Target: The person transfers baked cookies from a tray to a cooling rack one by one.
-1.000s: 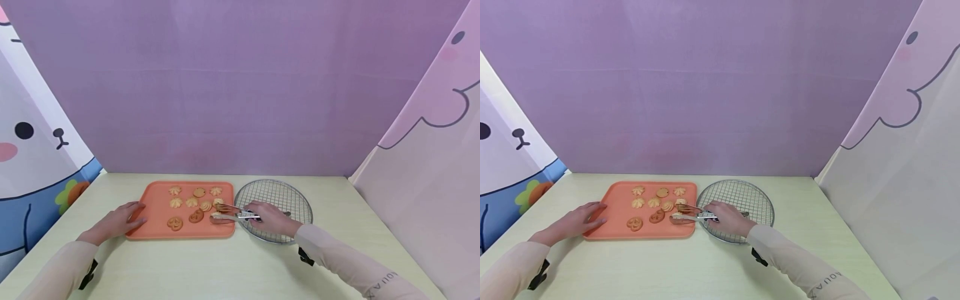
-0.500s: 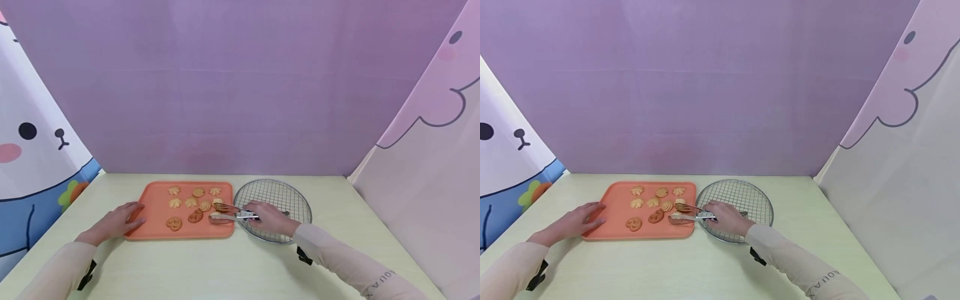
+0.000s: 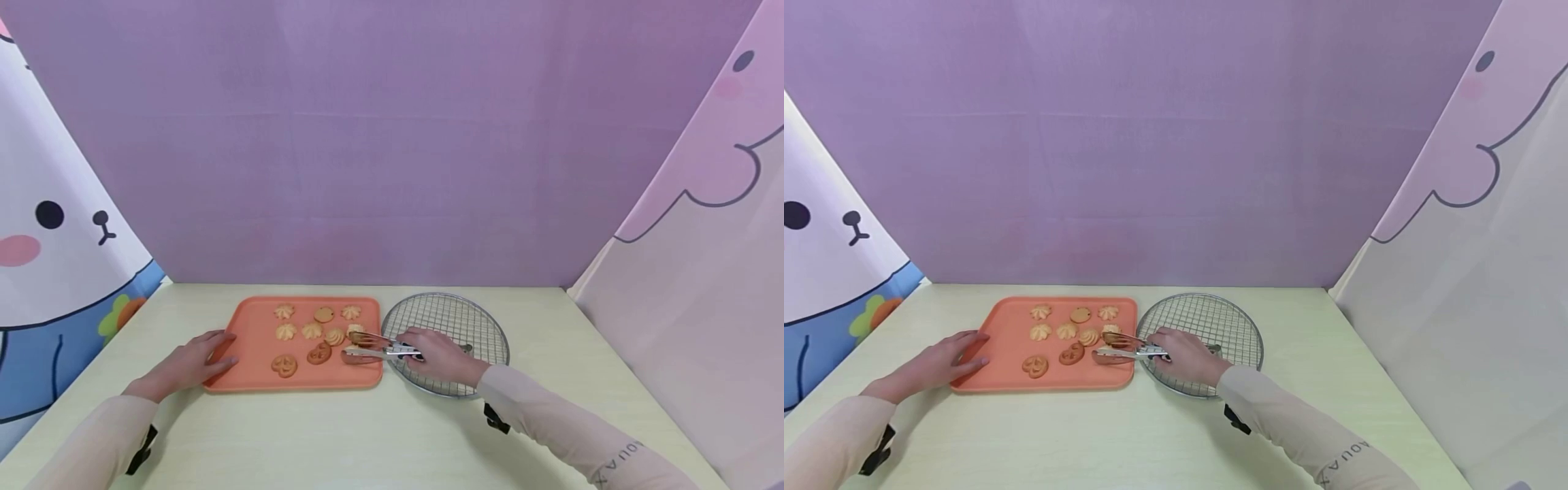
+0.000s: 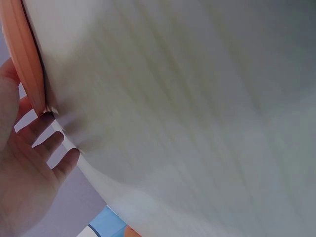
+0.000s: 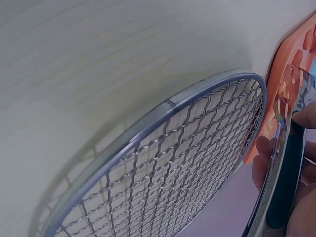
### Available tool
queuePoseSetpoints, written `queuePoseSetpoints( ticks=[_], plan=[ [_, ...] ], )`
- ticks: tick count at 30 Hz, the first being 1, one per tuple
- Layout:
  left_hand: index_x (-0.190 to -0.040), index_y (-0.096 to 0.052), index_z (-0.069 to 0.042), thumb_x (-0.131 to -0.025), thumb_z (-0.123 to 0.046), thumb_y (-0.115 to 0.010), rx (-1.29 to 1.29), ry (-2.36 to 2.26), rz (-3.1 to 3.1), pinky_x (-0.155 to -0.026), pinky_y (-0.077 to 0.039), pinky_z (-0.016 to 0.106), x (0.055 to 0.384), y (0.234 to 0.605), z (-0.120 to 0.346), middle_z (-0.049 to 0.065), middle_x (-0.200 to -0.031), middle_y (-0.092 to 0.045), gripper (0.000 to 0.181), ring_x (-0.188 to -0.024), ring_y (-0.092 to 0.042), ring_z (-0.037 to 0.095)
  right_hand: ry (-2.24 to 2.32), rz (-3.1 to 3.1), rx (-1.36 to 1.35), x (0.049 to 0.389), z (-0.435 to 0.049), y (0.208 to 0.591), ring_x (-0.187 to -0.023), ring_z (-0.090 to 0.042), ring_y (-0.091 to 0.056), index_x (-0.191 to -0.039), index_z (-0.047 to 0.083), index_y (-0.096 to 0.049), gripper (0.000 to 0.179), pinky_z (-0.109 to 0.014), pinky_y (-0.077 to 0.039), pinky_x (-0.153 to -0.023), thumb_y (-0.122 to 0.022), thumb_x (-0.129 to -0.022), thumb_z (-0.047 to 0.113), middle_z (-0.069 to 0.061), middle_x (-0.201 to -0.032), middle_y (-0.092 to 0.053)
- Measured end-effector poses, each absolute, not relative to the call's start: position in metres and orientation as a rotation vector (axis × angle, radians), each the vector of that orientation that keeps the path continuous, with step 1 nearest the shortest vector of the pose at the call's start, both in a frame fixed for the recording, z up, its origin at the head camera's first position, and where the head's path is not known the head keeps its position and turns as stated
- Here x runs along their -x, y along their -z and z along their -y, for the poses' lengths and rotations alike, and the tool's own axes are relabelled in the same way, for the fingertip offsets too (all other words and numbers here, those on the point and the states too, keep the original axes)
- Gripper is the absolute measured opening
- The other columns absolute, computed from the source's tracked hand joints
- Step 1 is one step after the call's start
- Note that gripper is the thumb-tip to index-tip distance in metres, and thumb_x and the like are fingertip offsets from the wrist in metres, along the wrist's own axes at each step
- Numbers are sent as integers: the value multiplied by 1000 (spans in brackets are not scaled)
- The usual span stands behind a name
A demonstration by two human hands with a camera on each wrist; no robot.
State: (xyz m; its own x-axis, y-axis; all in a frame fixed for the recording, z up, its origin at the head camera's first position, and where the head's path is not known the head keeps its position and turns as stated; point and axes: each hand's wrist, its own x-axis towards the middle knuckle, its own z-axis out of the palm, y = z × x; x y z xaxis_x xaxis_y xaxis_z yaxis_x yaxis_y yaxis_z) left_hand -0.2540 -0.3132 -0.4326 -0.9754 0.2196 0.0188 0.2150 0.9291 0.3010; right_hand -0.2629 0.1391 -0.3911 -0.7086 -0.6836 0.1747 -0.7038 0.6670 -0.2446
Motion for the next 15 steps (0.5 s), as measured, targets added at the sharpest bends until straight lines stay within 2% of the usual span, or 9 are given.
queuePoseSetpoints(
  ticks=[5,15],
  plan=[
    [-130,-45,0,-83,-50,-58,-351,-469,-3074,-89,-37,66,254,432,313,31,-132,-41,70,-118,-38,51,-473,2795,-1180,264,-138,392,-62,-2,-46,-115,5,-60,33,-14,-41,-49,-61,-84,14,-5,-99,-63],
    [-130,-44,0,-83,-50,-58,-334,-472,-3069,-89,-38,65,254,432,312,31,-132,-40,70,-118,-38,51,-446,2782,-1183,263,-135,390,-60,-1,-44,-115,6,-60,32,-13,-39,-46,-61,-83,12,-5,-100,-63]
  ],
)
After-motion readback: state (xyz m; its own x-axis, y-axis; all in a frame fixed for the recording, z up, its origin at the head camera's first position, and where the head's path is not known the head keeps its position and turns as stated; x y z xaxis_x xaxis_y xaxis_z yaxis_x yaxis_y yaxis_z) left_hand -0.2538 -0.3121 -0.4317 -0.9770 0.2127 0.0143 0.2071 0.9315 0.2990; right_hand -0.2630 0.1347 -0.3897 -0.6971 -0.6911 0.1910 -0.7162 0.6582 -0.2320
